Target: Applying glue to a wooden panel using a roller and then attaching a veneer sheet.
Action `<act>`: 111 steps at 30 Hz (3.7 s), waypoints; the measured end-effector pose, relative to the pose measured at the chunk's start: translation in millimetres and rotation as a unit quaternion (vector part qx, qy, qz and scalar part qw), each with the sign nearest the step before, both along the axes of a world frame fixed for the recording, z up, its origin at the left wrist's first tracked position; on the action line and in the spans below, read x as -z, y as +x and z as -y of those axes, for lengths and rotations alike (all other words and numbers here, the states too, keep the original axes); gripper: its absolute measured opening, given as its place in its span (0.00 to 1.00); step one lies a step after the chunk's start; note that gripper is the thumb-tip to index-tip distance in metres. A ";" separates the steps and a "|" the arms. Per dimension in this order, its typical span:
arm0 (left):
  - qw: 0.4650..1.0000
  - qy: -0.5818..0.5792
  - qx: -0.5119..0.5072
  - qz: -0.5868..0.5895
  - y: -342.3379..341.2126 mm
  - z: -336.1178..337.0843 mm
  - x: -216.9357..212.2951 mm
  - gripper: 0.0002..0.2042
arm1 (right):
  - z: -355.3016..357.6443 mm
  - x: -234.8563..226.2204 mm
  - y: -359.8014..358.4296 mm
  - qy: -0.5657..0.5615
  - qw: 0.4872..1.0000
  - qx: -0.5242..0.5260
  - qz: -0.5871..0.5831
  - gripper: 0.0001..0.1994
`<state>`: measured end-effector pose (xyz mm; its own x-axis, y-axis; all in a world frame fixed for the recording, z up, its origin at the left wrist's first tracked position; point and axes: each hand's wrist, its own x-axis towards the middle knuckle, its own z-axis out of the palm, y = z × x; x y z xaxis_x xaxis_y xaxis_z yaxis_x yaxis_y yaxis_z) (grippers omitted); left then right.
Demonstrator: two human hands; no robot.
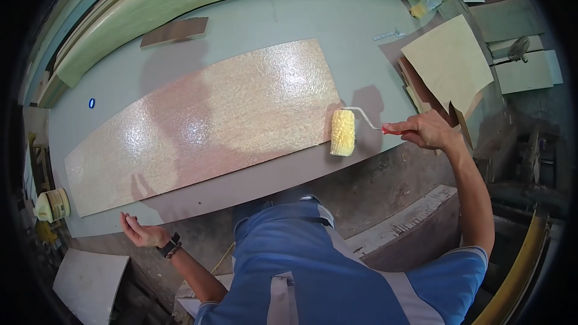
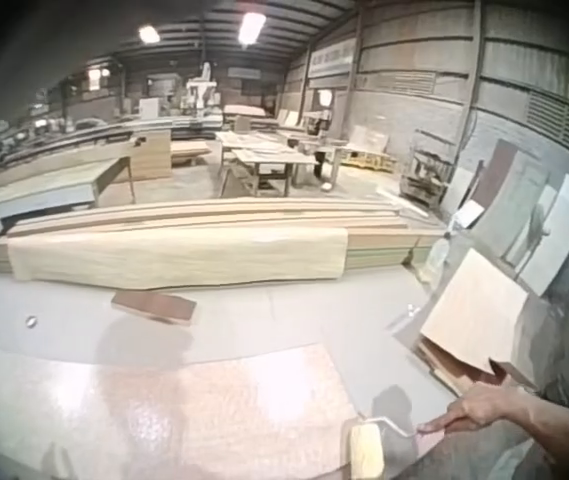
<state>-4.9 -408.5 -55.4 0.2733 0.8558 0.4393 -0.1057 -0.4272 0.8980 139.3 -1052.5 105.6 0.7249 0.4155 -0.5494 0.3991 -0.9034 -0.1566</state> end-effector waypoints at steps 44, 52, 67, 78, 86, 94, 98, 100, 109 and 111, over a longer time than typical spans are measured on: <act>0.951 0.061 -0.112 -0.283 -166.3 -161.1 1.5 0.21 | -903.5 118.8 -7.8 0.295 0.854 -0.427 0.043 0.22; 0.939 -0.084 -0.215 -0.255 -234.5 -155.5 39.7 0.20 | -877.9 108.0 -22.9 0.205 0.880 -0.429 0.009 0.23; 0.959 -0.076 -0.160 -0.219 -197.0 -194.3 38.6 0.21 | -1004.3 103.0 -0.3 0.228 0.898 -0.373 0.053 0.22; 0.954 -0.110 -0.169 -0.222 -217.5 -189.9 37.6 0.21 | -1016.7 122.3 59.5 0.245 0.900 -0.354 0.071 0.22; 0.936 -0.121 -0.236 -0.229 -249.1 -151.7 52.0 0.20 | -976.2 74.3 110.8 0.128 0.937 -0.324 -0.039 0.23; 0.956 -0.172 -0.185 -0.149 -197.9 -131.7 79.5 0.18 | -565.2 67.9 119.7 0.090 0.956 -0.280 0.003 0.27; 0.967 -0.072 -0.190 -0.154 -175.0 -114.6 51.7 0.16 | -426.2 57.9 130.7 0.121 0.955 -0.267 0.039 0.25; 0.975 -0.039 -0.168 -0.142 -155.6 -108.1 48.5 0.16 | -438.8 57.2 151.4 0.062 0.961 -0.266 0.030 0.21; 0.986 0.133 0.005 -0.099 -14.7 21.5 -3.0 0.18 | -206.3 67.4 135.7 0.104 0.983 -0.152 -0.001 0.25; 0.988 0.124 0.029 -0.089 -2.2 35.8 -4.4 0.17 | -124.4 61.2 93.0 0.081 0.994 -0.065 -0.014 0.29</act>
<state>-7.1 -444.3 -51.0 0.4103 0.7093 0.5732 0.0149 -0.6337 0.7735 232.3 -928.1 44.3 0.6446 0.5901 -0.4861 0.5051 -0.8060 -0.3086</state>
